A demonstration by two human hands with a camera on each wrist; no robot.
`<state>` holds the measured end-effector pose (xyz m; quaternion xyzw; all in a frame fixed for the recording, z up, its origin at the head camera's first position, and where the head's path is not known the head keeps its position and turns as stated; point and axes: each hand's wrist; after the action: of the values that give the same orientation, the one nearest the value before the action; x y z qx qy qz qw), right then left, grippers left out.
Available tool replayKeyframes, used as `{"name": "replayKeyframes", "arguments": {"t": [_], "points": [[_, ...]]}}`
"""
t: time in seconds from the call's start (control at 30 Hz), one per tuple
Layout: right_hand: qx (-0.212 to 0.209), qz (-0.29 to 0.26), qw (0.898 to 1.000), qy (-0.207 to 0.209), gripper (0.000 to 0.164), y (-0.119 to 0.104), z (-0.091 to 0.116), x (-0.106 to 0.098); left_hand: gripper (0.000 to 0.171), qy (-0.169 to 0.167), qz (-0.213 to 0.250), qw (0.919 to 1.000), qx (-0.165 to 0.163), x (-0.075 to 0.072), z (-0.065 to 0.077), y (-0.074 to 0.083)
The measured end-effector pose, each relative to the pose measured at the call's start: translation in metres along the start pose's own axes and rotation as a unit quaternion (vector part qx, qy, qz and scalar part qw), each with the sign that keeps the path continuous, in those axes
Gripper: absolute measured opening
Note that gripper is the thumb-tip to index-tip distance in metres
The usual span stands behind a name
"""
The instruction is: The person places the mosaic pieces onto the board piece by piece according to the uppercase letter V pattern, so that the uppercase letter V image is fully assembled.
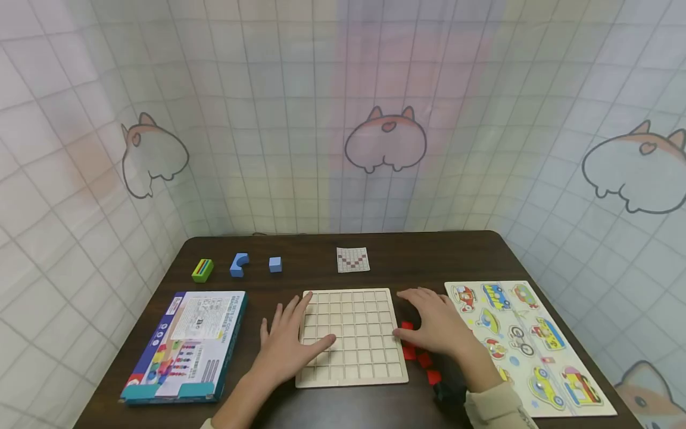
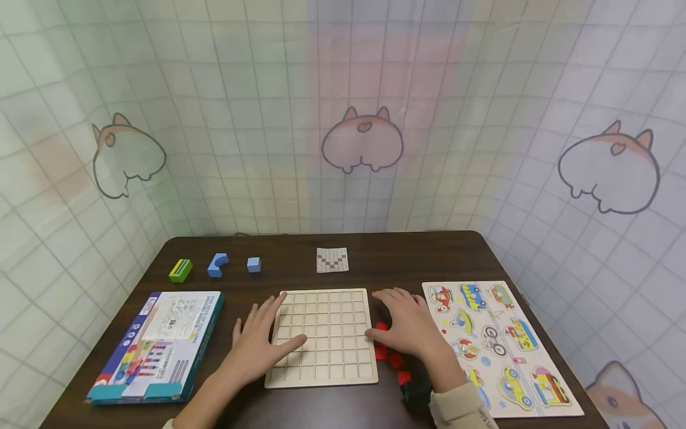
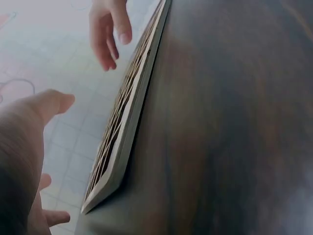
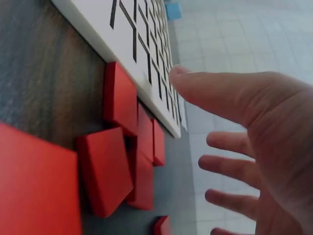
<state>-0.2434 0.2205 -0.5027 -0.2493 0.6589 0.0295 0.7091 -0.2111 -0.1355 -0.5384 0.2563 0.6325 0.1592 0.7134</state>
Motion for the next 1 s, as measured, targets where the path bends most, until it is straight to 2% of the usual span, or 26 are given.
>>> {"name": "replayKeyframes", "arguments": {"t": [0.13,0.3,0.6,0.83,1.0], "points": [[0.004,-0.028,1.000,0.013,0.072,0.004,0.001,0.001,0.113,0.002,-0.005,0.9999,0.011,-0.005,0.005,-0.003],[0.003,-0.046,0.999,0.021,0.059,0.006,0.003,0.001,0.117,-0.011,-0.020,0.9997,0.006,-0.007,0.010,-0.006],[0.013,-0.050,0.999,0.012,0.041,0.012,0.003,0.007,0.124,-0.020,-0.033,0.9993,0.005,-0.004,0.018,-0.010],[0.003,-0.057,0.998,0.021,0.030,0.016,0.004,0.014,0.128,-0.027,-0.044,0.9986,0.014,-0.004,0.026,-0.011],[0.012,-0.055,0.998,0.027,0.023,0.015,0.003,0.017,0.132,-0.035,-0.050,0.9979,0.021,-0.005,0.033,-0.013]]}}
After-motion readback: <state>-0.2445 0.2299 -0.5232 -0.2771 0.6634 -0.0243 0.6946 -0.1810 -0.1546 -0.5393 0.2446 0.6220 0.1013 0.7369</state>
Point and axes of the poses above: each hand's wrist, its own z-axis away from the middle knuckle, its own x-axis out of the palm, y = z × x, and after that the axes turned 10 degrees about -y, right-handed
